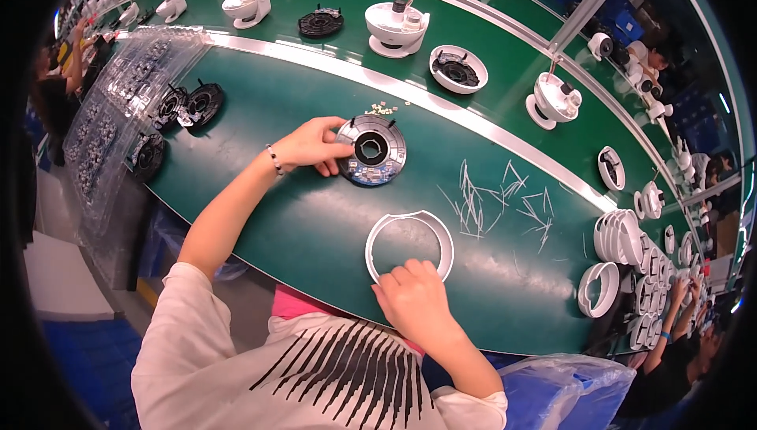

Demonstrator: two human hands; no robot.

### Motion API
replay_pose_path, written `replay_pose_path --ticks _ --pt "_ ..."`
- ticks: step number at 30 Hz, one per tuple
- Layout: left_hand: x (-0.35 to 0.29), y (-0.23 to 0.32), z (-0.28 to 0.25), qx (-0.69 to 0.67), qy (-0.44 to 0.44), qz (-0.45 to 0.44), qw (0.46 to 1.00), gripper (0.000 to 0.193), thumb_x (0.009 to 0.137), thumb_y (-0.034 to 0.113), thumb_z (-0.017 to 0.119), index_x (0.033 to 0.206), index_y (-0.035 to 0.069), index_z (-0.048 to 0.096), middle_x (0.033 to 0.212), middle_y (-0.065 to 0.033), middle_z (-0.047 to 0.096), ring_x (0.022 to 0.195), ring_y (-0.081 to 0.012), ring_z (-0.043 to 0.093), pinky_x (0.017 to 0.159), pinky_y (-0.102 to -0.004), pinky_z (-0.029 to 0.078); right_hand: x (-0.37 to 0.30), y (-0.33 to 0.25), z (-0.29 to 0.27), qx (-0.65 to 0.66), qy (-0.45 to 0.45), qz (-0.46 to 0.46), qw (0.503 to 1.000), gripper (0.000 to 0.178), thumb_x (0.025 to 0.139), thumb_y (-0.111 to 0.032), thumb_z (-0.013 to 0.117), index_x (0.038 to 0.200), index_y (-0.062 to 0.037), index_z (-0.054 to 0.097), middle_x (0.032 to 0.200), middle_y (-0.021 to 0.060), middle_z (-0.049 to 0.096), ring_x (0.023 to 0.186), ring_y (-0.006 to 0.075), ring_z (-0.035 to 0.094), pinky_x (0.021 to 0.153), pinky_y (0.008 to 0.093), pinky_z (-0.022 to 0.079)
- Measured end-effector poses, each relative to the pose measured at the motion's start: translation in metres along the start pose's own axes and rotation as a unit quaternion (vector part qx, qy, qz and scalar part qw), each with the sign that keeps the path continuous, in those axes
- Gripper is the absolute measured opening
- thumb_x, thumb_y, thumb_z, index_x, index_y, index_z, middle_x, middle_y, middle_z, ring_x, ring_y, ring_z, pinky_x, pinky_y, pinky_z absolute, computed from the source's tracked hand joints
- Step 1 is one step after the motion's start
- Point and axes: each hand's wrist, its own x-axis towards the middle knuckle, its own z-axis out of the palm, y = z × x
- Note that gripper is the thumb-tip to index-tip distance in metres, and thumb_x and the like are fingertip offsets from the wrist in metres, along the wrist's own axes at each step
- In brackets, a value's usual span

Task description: Manually assembling light fixture housings and components on a factory assembly line.

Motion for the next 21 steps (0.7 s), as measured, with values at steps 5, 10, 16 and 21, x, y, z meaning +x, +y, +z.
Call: replay_pose_path --ticks 5,10,16,21 --pt "-0.014 0.019 -0.019 0.121 -0.081 -0.062 0.987 0.045 0.078 0.038 0.058 0.096 -0.003 0.054 0.079 -0.0104 0.061 0.064 -0.0142 0.059 0.050 -0.0252 0.049 0.010 0.000 -0.031 -0.019 -0.028 0.104 0.994 0.066 0.051 -0.028 0.077 0.105 -0.0040 0.049 0.102 0.0128 0.049 0.093 0.0305 0.045 0.079 0.0433 0.035" --pt "0.008 -0.004 -0.008 -0.025 0.080 0.050 0.995 0.050 0.077 0.040 0.058 0.104 -0.002 0.053 0.091 -0.0089 0.059 0.071 -0.0129 0.058 0.052 -0.0234 0.048 0.023 0.019 -0.028 0.015 -0.139 0.167 0.976 0.104 0.045 -0.036 0.080 0.129 -0.0051 0.026 0.133 0.0209 0.022 0.120 0.0401 0.024 0.094 0.0530 0.026" --pt "0.026 -0.024 0.009 -0.057 0.036 0.071 0.995 0.033 0.076 0.012 0.061 0.104 -0.004 0.052 0.088 -0.0092 0.060 0.065 -0.0112 0.057 0.049 -0.0238 0.048 0.027 0.039 -0.028 0.062 -0.037 0.140 0.987 0.107 0.044 -0.036 0.080 0.129 -0.0001 0.024 0.127 0.0215 0.031 0.115 0.0371 0.032 0.095 0.0433 0.029" --pt "0.003 -0.014 0.031 -0.215 0.034 0.101 0.971 0.021 0.083 0.006 0.051 0.101 0.001 0.042 0.094 -0.0078 0.055 0.074 -0.0134 0.059 0.053 -0.0255 0.053 0.037 0.058 -0.036 0.458 0.250 0.270 0.809 0.103 0.047 -0.019 0.080 0.131 -0.0039 0.021 0.129 0.0180 0.030 0.117 0.0275 0.036 0.091 0.0408 0.038"
